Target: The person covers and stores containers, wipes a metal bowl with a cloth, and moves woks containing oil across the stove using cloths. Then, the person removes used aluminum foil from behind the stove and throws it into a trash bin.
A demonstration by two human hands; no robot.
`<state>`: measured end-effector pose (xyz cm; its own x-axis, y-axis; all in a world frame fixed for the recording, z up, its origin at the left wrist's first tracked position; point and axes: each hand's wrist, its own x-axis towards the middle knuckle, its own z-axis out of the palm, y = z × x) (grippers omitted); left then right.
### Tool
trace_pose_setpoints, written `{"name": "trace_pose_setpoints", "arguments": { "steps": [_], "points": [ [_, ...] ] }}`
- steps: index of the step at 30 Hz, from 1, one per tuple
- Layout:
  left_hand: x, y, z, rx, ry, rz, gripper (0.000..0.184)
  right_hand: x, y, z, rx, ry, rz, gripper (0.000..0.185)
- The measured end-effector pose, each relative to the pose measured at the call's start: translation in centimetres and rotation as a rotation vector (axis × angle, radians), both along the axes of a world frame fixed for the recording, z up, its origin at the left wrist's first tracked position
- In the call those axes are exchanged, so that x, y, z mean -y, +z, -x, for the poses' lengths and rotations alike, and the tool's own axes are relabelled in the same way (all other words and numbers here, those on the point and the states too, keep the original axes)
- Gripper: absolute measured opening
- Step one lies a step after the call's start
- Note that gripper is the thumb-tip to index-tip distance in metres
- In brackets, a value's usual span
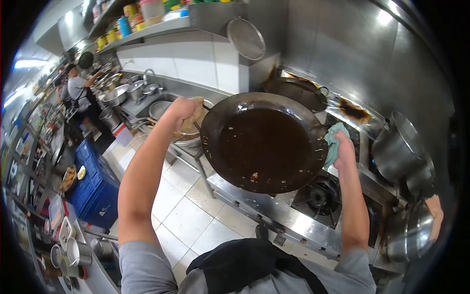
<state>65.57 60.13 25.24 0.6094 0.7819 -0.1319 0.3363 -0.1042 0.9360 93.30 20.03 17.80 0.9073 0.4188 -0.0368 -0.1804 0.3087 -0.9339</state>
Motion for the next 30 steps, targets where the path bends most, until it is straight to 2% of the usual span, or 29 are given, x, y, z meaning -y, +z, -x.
{"name": "trace_pose_setpoints", "arguments": {
  "steps": [5,10,12,14,19,25,30],
  "points": [
    [-4.4,-0.2,5.6,-0.001,0.039,0.084,0.033,-5.2,0.8,4.3,-0.033,0.040,0.013,0.021],
    [-9.5,-1.9,10.0,-0.044,0.090,0.016,0.029,-10.0,0.2,5.6,-0.022,0.119,-0.015,0.019],
    [-10.4,-1.7,11.8,-0.077,0.116,-0.024,0.027,-12.3,0.8,6.4,-0.024,0.170,-0.021,0.018],
    [-10.7,-1.2,13.4,-0.036,0.161,0.085,0.026,-14.5,1.3,6.8,-0.033,0.212,-0.026,0.017],
    [-13.2,-0.4,17.2,-0.009,0.210,0.078,0.030,-20.8,1.0,7.0,-0.050,0.304,-0.051,0.017],
    [-16.0,1.3,19.7,0.010,0.275,0.108,0.027,-27.8,1.6,8.3,-0.025,0.344,-0.035,0.020],
    [-21.4,-0.3,20.8,0.076,0.277,0.240,0.025,-32.1,1.6,8.3,0.022,0.354,-0.026,0.023]
  ]
}}
